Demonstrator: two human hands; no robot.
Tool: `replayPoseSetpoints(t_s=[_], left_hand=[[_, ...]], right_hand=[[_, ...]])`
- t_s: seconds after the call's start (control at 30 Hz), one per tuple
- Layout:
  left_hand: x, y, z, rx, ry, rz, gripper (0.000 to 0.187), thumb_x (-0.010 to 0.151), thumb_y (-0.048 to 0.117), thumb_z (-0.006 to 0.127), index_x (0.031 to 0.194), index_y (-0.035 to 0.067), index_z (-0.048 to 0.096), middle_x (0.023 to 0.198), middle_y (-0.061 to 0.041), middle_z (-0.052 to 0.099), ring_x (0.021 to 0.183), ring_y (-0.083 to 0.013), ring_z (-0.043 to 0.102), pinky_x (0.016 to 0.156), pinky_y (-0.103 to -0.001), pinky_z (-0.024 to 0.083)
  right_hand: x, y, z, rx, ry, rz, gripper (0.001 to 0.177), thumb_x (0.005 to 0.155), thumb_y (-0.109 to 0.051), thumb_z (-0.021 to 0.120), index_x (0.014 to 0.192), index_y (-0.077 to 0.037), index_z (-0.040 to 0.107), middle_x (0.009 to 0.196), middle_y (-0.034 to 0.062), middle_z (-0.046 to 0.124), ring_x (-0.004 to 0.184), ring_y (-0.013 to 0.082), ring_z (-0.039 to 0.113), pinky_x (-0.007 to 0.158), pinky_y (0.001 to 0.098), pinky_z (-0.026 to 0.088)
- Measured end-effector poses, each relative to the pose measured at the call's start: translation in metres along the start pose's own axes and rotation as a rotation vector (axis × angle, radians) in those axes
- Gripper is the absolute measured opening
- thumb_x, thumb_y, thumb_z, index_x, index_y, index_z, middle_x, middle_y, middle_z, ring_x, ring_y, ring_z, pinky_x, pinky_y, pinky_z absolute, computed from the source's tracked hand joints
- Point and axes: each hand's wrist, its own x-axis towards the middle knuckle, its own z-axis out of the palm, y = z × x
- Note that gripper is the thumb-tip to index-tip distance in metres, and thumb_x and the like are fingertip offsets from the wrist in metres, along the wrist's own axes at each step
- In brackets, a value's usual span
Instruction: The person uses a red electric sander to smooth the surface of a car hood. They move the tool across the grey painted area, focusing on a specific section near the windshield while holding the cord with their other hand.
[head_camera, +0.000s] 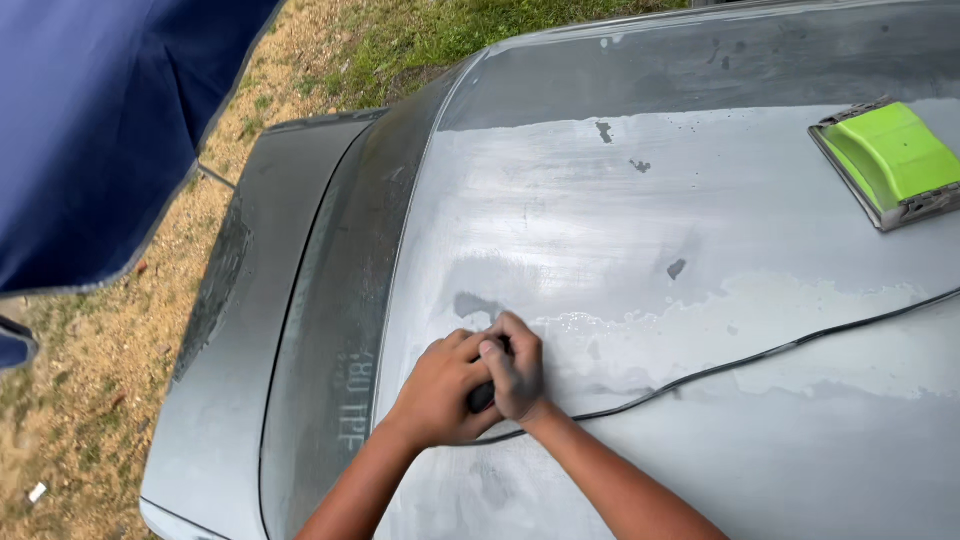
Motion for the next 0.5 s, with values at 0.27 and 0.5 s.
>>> replayPoseSetpoints(t_s=[0.27, 0.5], left_hand=[[0.032, 0.014, 0.035, 0.169, -0.086, 0.037, 0.035, 0.087, 0.034, 0.066, 0.110, 0.008, 0.060, 0.115, -0.014, 0.064, 0.082, -0.0370, 0.055, 0.064, -0.046, 0.046], [0.135, 0.081, 0.121, 0.084, -0.104, 0.238, 0.031, 0.082, 0.031, 0.068, 0.104, 0.008, 0.066, 0.118, -0.016, 0.063, 0.091, -0.0399, 0.056, 0.064, -0.052, 0.047]], right_hand=[[0.004, -0.010, -0.046, 0.033, 0.071, 0.126, 0.018, 0.082, -0.017, 0.054, 0.069, -0.013, 0.042, 0.066, -0.0029, 0.042, 0.064, 0.0106, 0.041, 0.060, 0.0307, 0.037], [0.010, -0.052, -0.213, -0.142, 0.119, 0.188, 0.011, 0.087, -0.014, 0.048, 0.078, -0.009, 0.050, 0.071, -0.0001, 0.050, 0.070, 0.0108, 0.046, 0.064, 0.0286, 0.039]])
